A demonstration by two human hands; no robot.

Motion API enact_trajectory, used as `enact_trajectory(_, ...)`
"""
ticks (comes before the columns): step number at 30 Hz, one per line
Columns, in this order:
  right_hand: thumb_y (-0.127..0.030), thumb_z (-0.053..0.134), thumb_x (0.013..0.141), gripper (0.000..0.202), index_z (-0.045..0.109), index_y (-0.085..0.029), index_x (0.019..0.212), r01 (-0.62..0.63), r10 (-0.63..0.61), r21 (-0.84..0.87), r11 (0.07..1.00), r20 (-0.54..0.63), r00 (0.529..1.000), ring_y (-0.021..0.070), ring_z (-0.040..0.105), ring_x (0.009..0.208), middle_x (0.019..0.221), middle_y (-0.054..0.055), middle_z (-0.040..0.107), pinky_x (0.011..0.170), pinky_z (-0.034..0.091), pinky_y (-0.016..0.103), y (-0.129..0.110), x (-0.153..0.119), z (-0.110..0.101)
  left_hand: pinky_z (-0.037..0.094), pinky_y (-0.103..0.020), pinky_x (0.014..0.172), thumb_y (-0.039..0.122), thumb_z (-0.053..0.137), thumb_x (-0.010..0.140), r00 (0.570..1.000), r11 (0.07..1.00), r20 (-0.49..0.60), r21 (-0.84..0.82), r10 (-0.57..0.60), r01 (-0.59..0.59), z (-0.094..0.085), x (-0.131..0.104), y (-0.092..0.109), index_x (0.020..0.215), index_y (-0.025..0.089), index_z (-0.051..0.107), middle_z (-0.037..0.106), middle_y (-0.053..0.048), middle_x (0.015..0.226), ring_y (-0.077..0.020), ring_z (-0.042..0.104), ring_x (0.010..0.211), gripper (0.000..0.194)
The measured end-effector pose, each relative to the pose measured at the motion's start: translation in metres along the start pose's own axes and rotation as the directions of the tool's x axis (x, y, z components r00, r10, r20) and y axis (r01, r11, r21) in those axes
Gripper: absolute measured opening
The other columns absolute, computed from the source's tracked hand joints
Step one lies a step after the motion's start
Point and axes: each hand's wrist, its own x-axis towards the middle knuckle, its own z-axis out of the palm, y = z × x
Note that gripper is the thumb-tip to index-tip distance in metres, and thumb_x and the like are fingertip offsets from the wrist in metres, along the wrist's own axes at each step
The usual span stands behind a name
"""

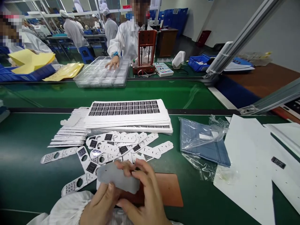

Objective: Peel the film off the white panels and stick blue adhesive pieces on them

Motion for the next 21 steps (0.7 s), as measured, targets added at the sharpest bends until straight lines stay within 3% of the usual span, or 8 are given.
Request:
enact_trajectory(4, -0.024, 0.054, 0.088, 0.017, 0.056, -0.024, 0.105, 0.124, -0.125, -0.196, 0.973, 0.008, 0.992, 0.0221, 0.063, 0.105, 0.119, 0.011, 0.058, 0.079, 0.057, 0.026, -0.008, 0.002, -0.003, 0.050, -0.032, 0.089, 0.037, 0.016, 0.097, 0.996, 0.996, -0.006, -0.030, 0.086, -0.086, 0.005, 0.000, 0.001, 0.143, 0.027, 0.018, 0.058, -0.010, 0.119, -0.0182, 0.057, 0.102, 0.047)
enact_trajectory(7, -0.023, 0.055, 0.088, 0.015, 0.058, -0.024, 0.103, 0.198, -0.196, -0.266, 0.943, 0.035, 0.980, 0.0191, 0.068, 0.090, 0.103, 0.007, 0.068, 0.077, 0.058, 0.025, -0.006, 0.008, -0.024, 0.047, -0.037, 0.096, 0.048, 0.024, 0.095, 0.968, 0.962, 0.088, -0.159, 0.236, -0.220, -0.005, 0.007, 0.004, 0.144, 0.027, -0.002, 0.039, -0.015, 0.140, -0.0207, 0.052, 0.117, 0.060)
enact_trajectory(9, -0.024, 0.059, 0.087, 0.014, 0.060, -0.024, 0.101, 0.213, -0.201, -0.295, 0.931, 0.070, 0.977, 0.0190, 0.070, 0.083, 0.100, 0.006, 0.070, 0.074, 0.059, 0.026, 0.002, 0.012, -0.045, 0.044, -0.040, 0.100, 0.053, 0.033, 0.092, 0.970, 0.963, 0.059, -0.148, 0.236, -0.225, -0.018, 0.007, 0.002, 0.144, 0.023, -0.011, 0.032, -0.019, 0.144, -0.0244, 0.046, 0.125, 0.075)
enact_trajectory(10, -0.025, 0.060, 0.086, 0.014, 0.061, -0.025, 0.099, 0.221, -0.203, -0.313, 0.924, 0.091, 0.975, 0.0192, 0.070, 0.080, 0.099, 0.005, 0.071, 0.071, 0.059, 0.027, 0.008, 0.013, -0.055, 0.043, -0.042, 0.101, 0.050, 0.038, 0.092, 0.977, 0.975, 0.024, -0.072, 0.213, -0.210, -0.025, 0.005, 0.000, 0.145, 0.022, -0.007, 0.033, -0.019, 0.144, -0.0260, 0.042, 0.128, 0.076)
enact_trajectory(12, -0.027, 0.061, 0.086, 0.014, 0.063, -0.026, 0.099, 0.258, -0.211, -0.343, 0.903, 0.167, 0.963, 0.0206, 0.070, 0.082, 0.098, 0.005, 0.071, 0.070, 0.060, 0.029, 0.020, 0.011, -0.071, 0.041, -0.044, 0.101, 0.031, 0.045, 0.092, 0.977, 0.961, -0.012, 0.185, 0.211, -0.205, -0.037, -0.001, -0.005, 0.143, 0.022, 0.016, 0.046, -0.015, 0.133, -0.0258, 0.041, 0.127, 0.059)
enact_trajectory(15, -0.027, 0.060, 0.087, 0.018, 0.064, -0.025, 0.104, 0.372, -0.244, -0.353, 0.859, 0.357, 0.902, 0.0219, 0.068, 0.086, 0.098, 0.004, 0.071, 0.072, 0.061, 0.034, 0.036, 0.003, -0.079, 0.033, -0.045, 0.103, 0.010, 0.049, 0.085, 0.952, 0.828, 0.046, 0.483, 0.301, -0.285, -0.041, -0.008, -0.012, 0.117, 0.023, 0.052, 0.063, -0.005, 0.106, -0.0225, 0.048, 0.114, 0.034)
enact_trajectory(17, -0.024, 0.060, 0.087, 0.020, 0.065, -0.025, 0.106, 0.412, -0.242, -0.360, 0.837, 0.431, 0.869, 0.0219, 0.067, 0.087, 0.100, 0.004, 0.071, 0.071, 0.061, 0.035, 0.042, -0.004, -0.075, 0.021, -0.049, 0.107, 0.008, 0.051, 0.084, 0.938, 0.775, 0.059, 0.548, 0.341, -0.316, -0.033, -0.008, -0.015, 0.104, 0.022, 0.059, 0.066, -0.001, 0.097, -0.0213, 0.048, 0.108, 0.026)
enact_trajectory(21, -0.020, 0.058, 0.088, 0.018, 0.066, -0.022, 0.103, 0.431, -0.233, -0.393, 0.812, 0.458, 0.858, 0.0223, 0.064, 0.090, 0.108, 0.005, 0.069, 0.069, 0.061, 0.035, 0.045, -0.009, -0.069, 0.003, -0.049, 0.110, 0.013, 0.053, 0.085, 0.942, 0.760, 0.106, 0.565, 0.317, -0.320, -0.015, -0.002, -0.016, 0.099, 0.023, 0.062, 0.068, 0.005, 0.094, -0.0211, 0.045, 0.106, 0.020)
